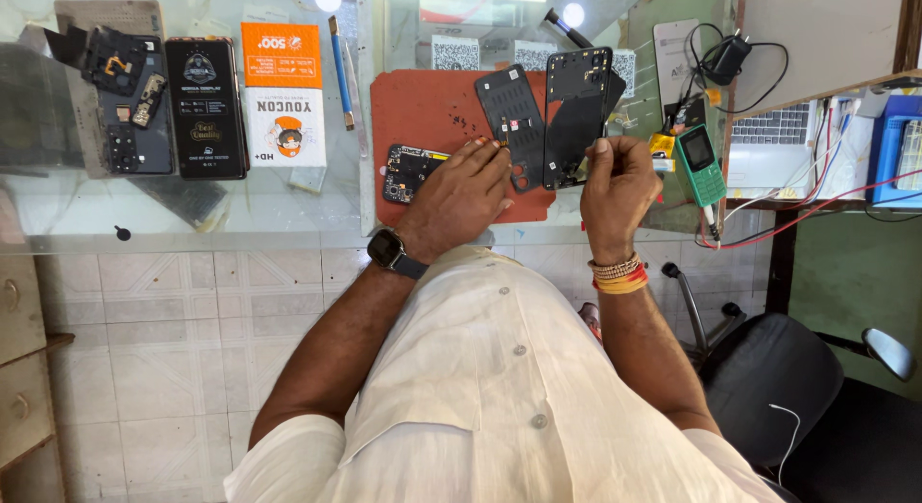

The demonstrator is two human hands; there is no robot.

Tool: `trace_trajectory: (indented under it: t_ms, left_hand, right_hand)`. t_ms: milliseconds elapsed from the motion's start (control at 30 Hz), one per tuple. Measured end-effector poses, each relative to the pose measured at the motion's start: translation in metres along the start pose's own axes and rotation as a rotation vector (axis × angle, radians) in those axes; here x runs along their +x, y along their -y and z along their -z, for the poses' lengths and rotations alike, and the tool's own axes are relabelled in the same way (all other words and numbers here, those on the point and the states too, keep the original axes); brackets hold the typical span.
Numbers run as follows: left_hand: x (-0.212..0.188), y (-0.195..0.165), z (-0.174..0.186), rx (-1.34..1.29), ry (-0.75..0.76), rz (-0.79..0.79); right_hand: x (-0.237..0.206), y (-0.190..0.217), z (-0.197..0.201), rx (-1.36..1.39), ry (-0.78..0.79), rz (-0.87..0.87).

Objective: The person assembles a smartphone by placing the battery into the chassis, connecting the ribbon cable, and fitting the back cover. The person then secures the cover and inspects the assembled device.

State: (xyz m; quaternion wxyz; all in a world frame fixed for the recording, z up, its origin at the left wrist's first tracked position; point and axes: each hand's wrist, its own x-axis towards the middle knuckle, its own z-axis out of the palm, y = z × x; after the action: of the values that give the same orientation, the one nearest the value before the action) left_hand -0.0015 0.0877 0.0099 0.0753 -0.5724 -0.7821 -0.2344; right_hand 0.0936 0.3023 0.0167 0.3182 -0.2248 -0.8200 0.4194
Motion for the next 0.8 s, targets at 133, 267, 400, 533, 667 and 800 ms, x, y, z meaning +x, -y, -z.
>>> trace_trajectory:
  t_ms: [133, 267, 400, 533, 667, 800]
  left_hand:
    - [0.003, -0.002, 0.002, -0.029, 0.025, 0.017]
    - [0.004, -0.003, 0.003, -0.062, 0.017, 0.032]
    - [0.006, -0.004, 0.007, -0.090, -0.011, 0.036]
    - [0.002, -0.005, 0.017, -0.163, -0.095, 0.058]
    - [-0.003, -0.004, 0.036, -0.354, -0.258, 0.195]
    - [-0.012, -0.001, 0.051, -0.686, -0.423, 0.445]
  right_hand:
    - [0.002, -0.002, -0.001, -0.009, 0.002, 0.007]
    - [0.002, -0.004, 0.001, -0.042, 0.004, -0.010]
    - [0.005, -0.006, 0.003, -0.038, -0.006, -0.024]
    - [0.006, -0.005, 0.005, -0.010, 0.006, -0.010]
    - [0.008, 0.008, 0.006, 0.069, 0.064, -0.028]
    - [0.015, 0.028, 0.003, 0.167, 0.294, -0.123]
